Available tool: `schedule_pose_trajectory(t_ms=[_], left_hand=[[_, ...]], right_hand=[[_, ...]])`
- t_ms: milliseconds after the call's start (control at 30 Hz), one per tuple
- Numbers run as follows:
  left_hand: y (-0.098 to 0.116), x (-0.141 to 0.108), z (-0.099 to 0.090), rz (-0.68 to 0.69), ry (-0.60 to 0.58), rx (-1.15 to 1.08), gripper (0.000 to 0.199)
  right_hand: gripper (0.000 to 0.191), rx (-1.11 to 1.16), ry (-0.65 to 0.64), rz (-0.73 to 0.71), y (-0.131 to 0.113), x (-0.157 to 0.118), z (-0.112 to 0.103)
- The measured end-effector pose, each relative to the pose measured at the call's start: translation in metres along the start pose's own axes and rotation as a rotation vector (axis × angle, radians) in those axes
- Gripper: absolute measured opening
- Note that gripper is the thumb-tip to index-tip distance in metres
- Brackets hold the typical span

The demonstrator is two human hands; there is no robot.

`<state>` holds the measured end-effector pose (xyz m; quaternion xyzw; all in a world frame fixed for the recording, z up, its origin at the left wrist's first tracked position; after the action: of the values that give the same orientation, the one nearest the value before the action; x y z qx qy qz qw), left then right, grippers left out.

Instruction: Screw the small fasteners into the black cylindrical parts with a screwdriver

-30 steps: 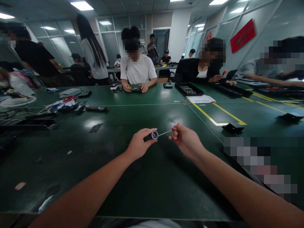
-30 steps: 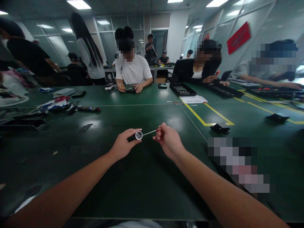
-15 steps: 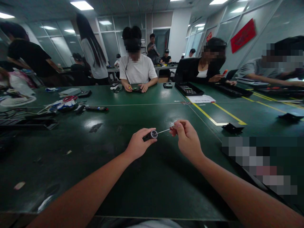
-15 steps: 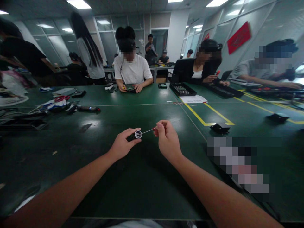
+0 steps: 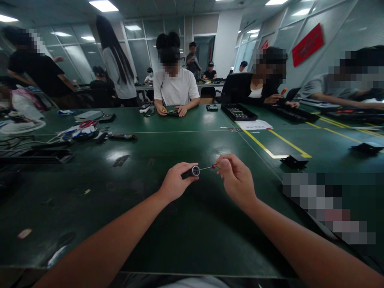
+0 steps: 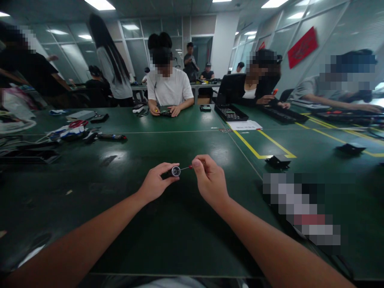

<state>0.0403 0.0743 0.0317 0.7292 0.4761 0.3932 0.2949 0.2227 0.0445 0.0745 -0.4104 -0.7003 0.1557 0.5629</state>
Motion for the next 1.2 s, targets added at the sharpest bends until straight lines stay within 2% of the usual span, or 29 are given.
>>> schedule_pose_trajectory(t_ms=[133, 333, 467, 533, 800, 967, 1067, 1200], left_hand=[[0.001, -0.001, 0.002, 0.0, -0.011, 0.009, 0.044], [0.001, 0.0, -0.001, -0.005, 0.0, 0.021, 0.042], [-0.001, 0.001, 0.0, -0.012, -0.001, 0.028, 0.043], [-0.003, 0.002, 0.0, -0.018, 0.002, 0.028, 0.043], [-0.007, 0.002, -0.005, -0.038, 0.024, 0.015, 0.043], [-0.004, 0.001, -0.001, -0.019, -0.002, 0.035, 0.043], [-0.005, 0.002, -0.001, -0.018, -0.002, 0.029, 0.043], [-0.004, 0.002, -0.003, -0.031, 0.009, 0.039, 0.042]], right_hand=[[0.029, -0.108, -0.007, -0.035, -0.01, 0.0, 0.0], [0.018, -0.061, -0.049, -0.072, -0.01, 0.001, 0.004], [0.023, -0.127, -0.109, -0.082, -0.014, 0.002, 0.007], [0.026, -0.154, -0.109, -0.088, -0.017, 0.002, 0.007], [0.016, -0.109, -0.073, -0.082, -0.012, 0.001, 0.006], [0.028, -0.13, -0.127, -0.069, -0.017, 0.002, 0.008], [0.025, -0.125, -0.116, -0.084, -0.021, 0.001, 0.008], [0.02, -0.06, -0.071, -0.034, -0.011, 0.001, 0.006]])
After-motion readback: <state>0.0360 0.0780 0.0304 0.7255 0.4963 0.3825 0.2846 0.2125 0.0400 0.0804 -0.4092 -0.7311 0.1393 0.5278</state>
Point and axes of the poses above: each hand's wrist, its own x-axis towards the middle knuckle, its own z-axis out of the palm, y = z × x, the point moved 10 cm from there along x, towards the middle knuckle, and after that the axes turned 11 degrees about -z, right-handed, at the moved point
